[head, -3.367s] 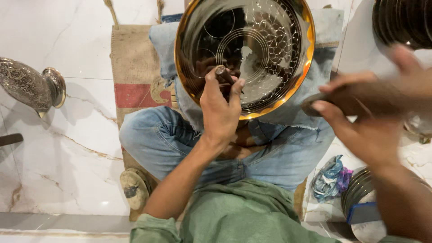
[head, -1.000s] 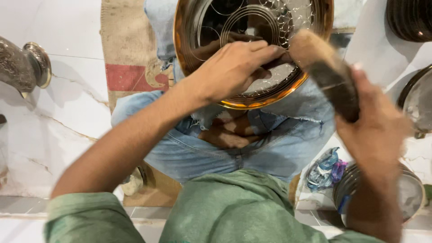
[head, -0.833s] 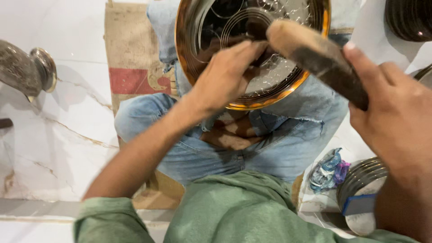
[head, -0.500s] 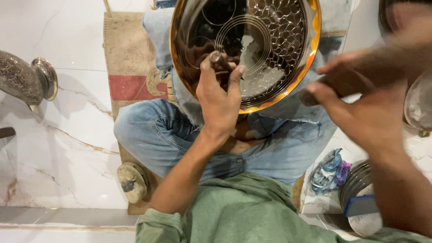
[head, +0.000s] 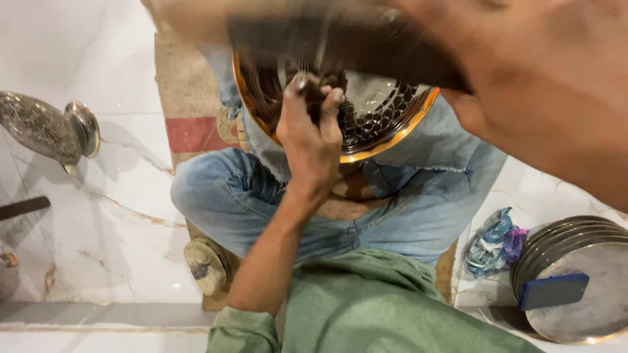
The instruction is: The person sits cross-legged on the floor with a large brass plate resting on a cloth on their lap. They hold a small punch against the plate's engraved pattern and repeatedly strike it with a wooden mallet, repositioning the punch around the decorative design to hammer the pattern into the metal.
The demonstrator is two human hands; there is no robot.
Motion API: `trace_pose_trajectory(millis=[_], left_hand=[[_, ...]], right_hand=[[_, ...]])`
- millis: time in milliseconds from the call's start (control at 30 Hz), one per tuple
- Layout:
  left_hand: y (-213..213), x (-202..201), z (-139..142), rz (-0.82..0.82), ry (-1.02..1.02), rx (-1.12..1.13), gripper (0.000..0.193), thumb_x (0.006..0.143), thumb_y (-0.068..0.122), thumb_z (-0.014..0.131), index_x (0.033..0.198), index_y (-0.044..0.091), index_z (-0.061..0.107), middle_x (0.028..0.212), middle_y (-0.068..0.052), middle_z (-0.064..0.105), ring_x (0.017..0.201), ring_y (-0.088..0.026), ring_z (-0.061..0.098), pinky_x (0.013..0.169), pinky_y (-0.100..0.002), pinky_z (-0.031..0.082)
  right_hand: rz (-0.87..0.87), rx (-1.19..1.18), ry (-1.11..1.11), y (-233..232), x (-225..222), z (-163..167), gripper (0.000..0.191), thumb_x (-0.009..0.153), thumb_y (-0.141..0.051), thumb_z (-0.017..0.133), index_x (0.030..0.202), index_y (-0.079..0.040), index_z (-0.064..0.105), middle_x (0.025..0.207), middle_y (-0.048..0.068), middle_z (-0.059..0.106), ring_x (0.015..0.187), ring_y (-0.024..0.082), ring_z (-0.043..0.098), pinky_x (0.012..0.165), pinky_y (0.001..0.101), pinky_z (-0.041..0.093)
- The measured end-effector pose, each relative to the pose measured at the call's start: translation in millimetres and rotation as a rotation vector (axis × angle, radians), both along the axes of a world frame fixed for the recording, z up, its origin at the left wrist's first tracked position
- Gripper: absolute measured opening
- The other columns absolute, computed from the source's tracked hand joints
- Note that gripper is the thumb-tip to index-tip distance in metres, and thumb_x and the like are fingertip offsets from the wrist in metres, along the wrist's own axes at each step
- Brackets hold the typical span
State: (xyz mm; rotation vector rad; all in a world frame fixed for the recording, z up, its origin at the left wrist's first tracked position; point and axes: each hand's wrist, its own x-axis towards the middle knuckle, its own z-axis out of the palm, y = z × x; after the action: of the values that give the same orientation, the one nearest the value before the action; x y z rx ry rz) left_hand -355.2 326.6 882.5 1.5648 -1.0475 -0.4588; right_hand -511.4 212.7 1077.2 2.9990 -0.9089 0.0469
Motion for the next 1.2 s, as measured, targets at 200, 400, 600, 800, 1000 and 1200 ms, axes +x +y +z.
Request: trace_pose_trajectory(millis=[200, 400, 600, 800, 1000, 1200], left_hand=[[-11.4, 15.6, 9.3, -0.206, -0.041, 0.073, 0.035, 0.101, 0.004, 0.075, 0.131, 0.003, 0.056, 0.106, -0.01, 0.07, 0.09, -0.021, 0.075, 0.078, -0.031, 0.062], [-26.6, 31.8, 15.9, -0.511, -0.119, 0.05, 0.045, 0.096, -0.002, 0.07, 0.138, 0.007, 0.056, 0.115, -0.014, 0.067, 0.105, -0.031, 0.073, 0.086, -0.037, 0.061], [-58.5, 45.6, 16.0, -0.859, -0.35, -0.009, 0.047, 0.093, 0.007, 0.077, 0.137, 0.007, 0.059, 0.113, -0.016, 0.067, 0.103, -0.038, 0.068, 0.087, -0.046, 0.055], [-74.0, 49.6, 21.7, -1.128, -0.426, 0.04, 0.045, 0.092, 0.006, 0.075, 0.135, 0.006, 0.063, 0.113, -0.015, 0.071, 0.101, -0.039, 0.068, 0.085, -0.048, 0.054], [-81.1, 54.0, 29.0, -1.175, -0.349, -0.039, 0.044, 0.089, 0.003, 0.077, 0.131, 0.003, 0.063, 0.119, -0.016, 0.071, 0.109, -0.04, 0.068, 0.09, -0.048, 0.055], [-88.0, 54.2, 28.1, -1.05, -0.334, -0.073, 0.053, 0.088, 0.005, 0.078, 0.137, 0.001, 0.058, 0.122, -0.019, 0.069, 0.11, -0.042, 0.065, 0.09, -0.049, 0.053]], right_hand=[[-0.111, 0.043, 0.073, 0.9, -31.0, -16.8, 0.068, 0.081, -0.002, 0.084, 0.145, -0.013, 0.065, 0.104, 0.017, 0.069, 0.085, 0.029, 0.069, 0.073, 0.0376, 0.055], [-0.29, 0.137, -0.07, 11.7, -52.2, -33.9, 0.072, 0.076, 0.005, 0.084, 0.143, -0.007, 0.063, 0.095, 0.022, 0.064, 0.077, 0.036, 0.066, 0.068, 0.0446, 0.053], [-0.406, 0.029, -0.126, 54.8, -95.4, -87.7, 0.074, 0.086, 0.002, 0.087, 0.149, -0.007, 0.049, 0.107, 0.02, 0.066, 0.091, 0.033, 0.068, 0.079, 0.0429, 0.056], [-0.667, 0.182, -0.514, 107.2, -99.0, -140.1, 0.085, 0.086, 0.001, 0.086, 0.156, -0.008, 0.039, 0.118, 0.021, 0.064, 0.101, 0.033, 0.067, 0.088, 0.0407, 0.057], [-0.783, 0.234, -0.511, 137.9, -111.8, -169.2, 0.087, 0.083, 0.008, 0.084, 0.154, -0.001, 0.034, 0.106, 0.02, 0.066, 0.09, 0.027, 0.069, 0.083, 0.0373, 0.056], [-1.008, 0.482, -0.703, 140.4, -114.5, -169.1, 0.085, 0.096, -0.001, 0.089, 0.16, -0.001, 0.031, 0.108, 0.013, 0.068, 0.094, 0.018, 0.067, 0.095, 0.0347, 0.057]])
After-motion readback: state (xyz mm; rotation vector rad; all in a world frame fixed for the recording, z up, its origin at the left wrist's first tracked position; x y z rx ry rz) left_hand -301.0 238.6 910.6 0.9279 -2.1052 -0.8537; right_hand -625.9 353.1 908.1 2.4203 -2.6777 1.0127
